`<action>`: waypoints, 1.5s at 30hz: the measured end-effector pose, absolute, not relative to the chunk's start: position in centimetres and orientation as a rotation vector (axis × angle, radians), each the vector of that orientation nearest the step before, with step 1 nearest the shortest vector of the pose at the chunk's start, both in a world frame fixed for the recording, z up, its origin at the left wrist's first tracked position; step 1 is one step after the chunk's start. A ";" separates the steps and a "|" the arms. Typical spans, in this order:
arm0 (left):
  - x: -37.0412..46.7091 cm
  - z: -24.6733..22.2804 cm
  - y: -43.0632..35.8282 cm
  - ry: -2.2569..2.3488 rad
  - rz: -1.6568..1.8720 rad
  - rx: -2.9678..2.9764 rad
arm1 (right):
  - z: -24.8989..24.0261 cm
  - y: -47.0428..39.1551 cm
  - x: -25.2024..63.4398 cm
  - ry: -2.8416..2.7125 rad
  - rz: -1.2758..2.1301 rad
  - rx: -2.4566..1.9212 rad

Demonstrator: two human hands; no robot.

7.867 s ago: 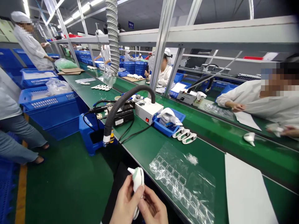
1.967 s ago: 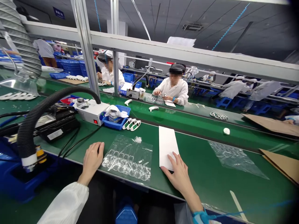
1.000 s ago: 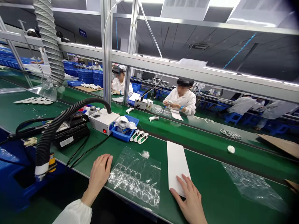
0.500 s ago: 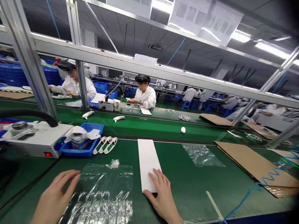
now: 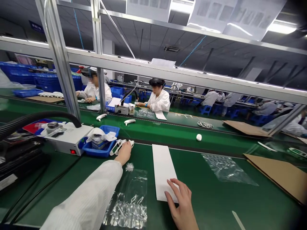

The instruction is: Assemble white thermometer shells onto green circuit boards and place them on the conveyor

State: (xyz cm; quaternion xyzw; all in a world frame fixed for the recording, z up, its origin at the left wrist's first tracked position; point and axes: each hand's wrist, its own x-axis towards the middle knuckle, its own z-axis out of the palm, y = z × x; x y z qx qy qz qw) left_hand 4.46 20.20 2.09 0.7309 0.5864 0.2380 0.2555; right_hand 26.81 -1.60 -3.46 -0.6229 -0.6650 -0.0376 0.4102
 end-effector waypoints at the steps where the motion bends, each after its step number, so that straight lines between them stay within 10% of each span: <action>1: 4.5 2.4 19.9 1.548 0.632 1.923 | -2.7 -1.4 26.4 -1.652 -0.033 -1.545; 15: -1.7 8.1 3.3 0.922 0.507 1.187 | 6.2 3.7 17.0 -1.965 0.567 -0.949; 36: -4.2 7.4 2.0 0.995 0.409 1.380 | 6.6 2.4 15.2 -2.473 0.115 -0.846; 45: -5.4 6.1 3.4 0.965 0.572 1.009 | 5.3 6.7 16.5 -1.956 0.475 -1.104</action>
